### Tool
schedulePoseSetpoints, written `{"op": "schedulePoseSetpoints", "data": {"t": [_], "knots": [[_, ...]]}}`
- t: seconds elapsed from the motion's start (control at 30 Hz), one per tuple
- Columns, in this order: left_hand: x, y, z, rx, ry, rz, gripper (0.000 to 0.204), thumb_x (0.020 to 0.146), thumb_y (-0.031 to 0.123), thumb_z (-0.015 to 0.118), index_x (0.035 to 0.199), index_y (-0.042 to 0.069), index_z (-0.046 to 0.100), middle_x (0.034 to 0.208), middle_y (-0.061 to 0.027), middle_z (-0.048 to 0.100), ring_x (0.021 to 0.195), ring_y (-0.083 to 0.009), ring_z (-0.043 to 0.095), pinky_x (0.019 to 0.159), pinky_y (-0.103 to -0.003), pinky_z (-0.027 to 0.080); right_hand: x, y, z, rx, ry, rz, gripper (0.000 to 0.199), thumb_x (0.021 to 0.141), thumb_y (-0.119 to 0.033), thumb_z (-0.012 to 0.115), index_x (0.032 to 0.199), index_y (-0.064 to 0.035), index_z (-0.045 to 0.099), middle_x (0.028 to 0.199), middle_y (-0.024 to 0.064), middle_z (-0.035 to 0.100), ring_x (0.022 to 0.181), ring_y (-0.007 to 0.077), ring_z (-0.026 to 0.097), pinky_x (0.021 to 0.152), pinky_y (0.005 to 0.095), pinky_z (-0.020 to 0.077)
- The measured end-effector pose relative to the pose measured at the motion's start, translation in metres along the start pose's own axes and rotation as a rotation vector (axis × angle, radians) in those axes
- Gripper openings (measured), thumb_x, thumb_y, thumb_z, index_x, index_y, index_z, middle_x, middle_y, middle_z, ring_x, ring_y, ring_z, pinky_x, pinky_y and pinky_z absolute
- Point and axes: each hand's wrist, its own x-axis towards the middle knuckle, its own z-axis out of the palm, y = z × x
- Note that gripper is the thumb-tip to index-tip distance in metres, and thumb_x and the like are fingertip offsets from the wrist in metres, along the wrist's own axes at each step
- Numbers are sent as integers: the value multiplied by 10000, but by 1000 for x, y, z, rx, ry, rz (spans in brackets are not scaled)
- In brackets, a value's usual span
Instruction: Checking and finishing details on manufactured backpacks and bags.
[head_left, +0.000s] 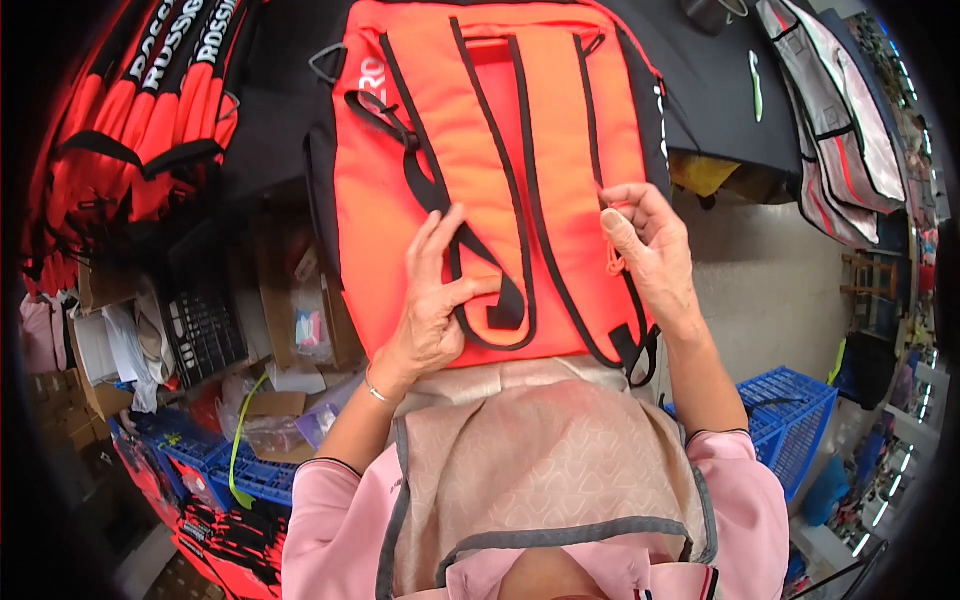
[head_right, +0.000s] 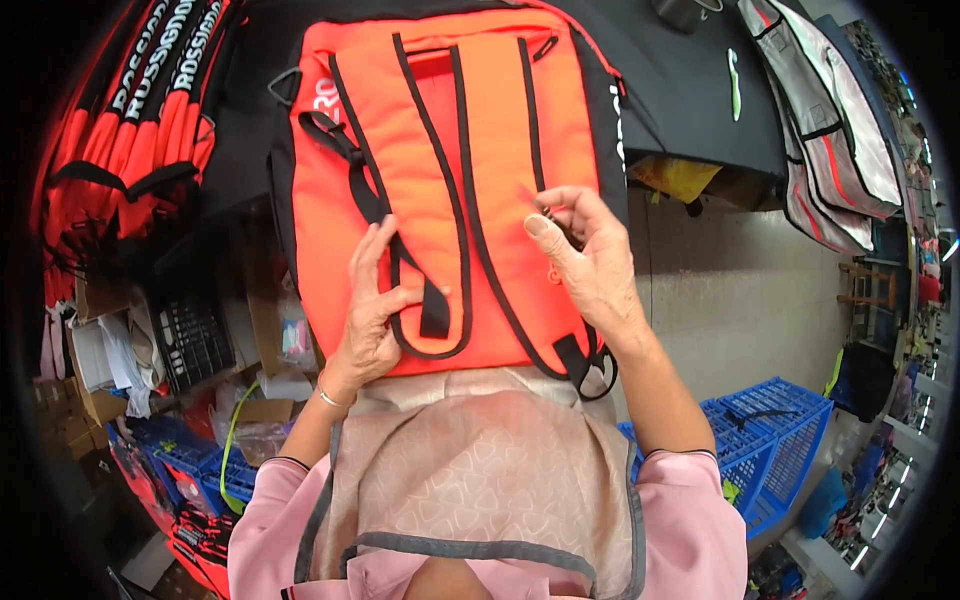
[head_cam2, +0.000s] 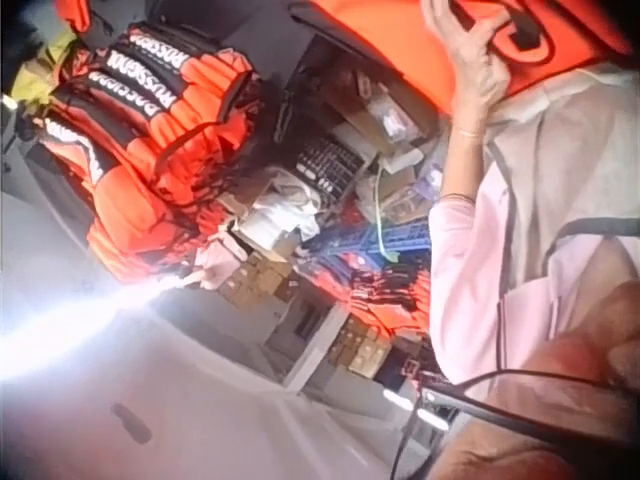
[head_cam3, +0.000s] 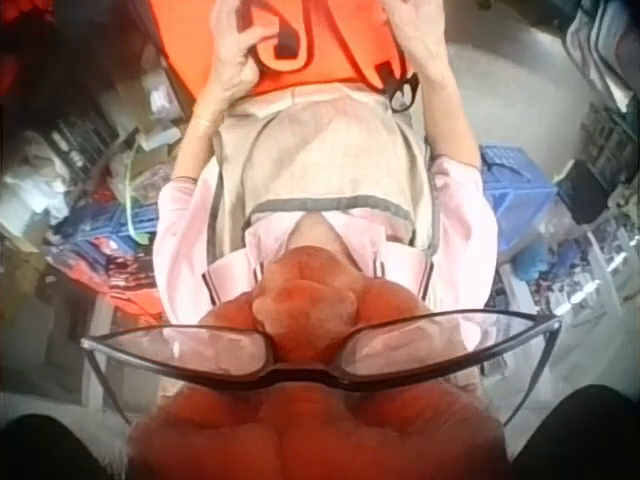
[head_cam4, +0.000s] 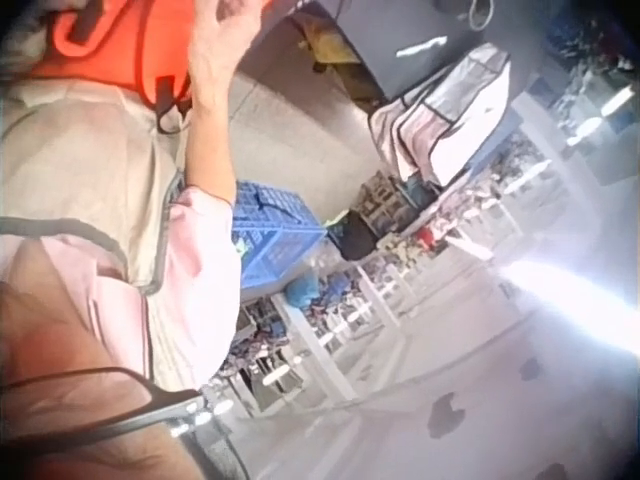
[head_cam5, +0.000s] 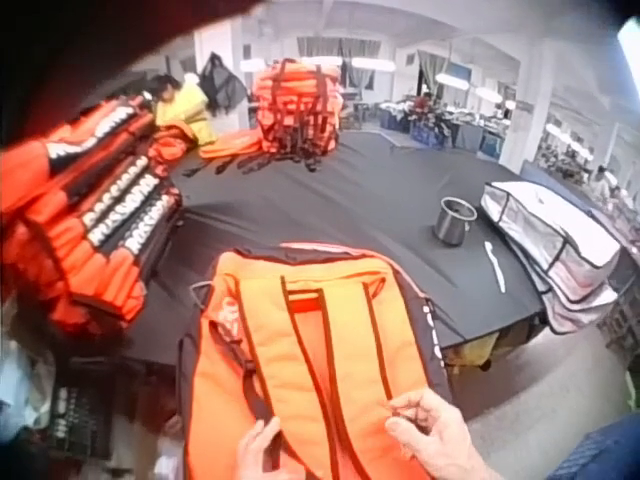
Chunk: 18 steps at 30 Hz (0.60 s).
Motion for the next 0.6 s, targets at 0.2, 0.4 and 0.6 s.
{"op": "schedulePoseSetpoints", "data": {"t": [0.2,0.4,0.6], "knots": [[-56,24,1,-766,368,-701,385,934,24,400,1289,24,550,1392,-177,459,1231,-231,549,791,-299,591,-18,-3,7,-99,6,68,249,881,-125,727,1069,-15,608,777,-11,604,617,15,502,493,173,411],[-48,28,-6,-1270,-173,-1100,375,1017,288,527,1256,0,505,1020,-60,597,754,-165,698,587,-248,587,-29,-9,37,-259,-209,126,231,901,-126,686,1082,13,652,742,-4,615,592,28,509,487,191,404],[-44,9,25,-1414,80,-897,207,994,193,571,1076,9,616,951,-62,677,803,-150,698,668,-260,606,-60,-10,61,-223,-824,-47,334,844,-173,723,1156,-68,665,861,97,720,733,163,681,666,320,522]]}}
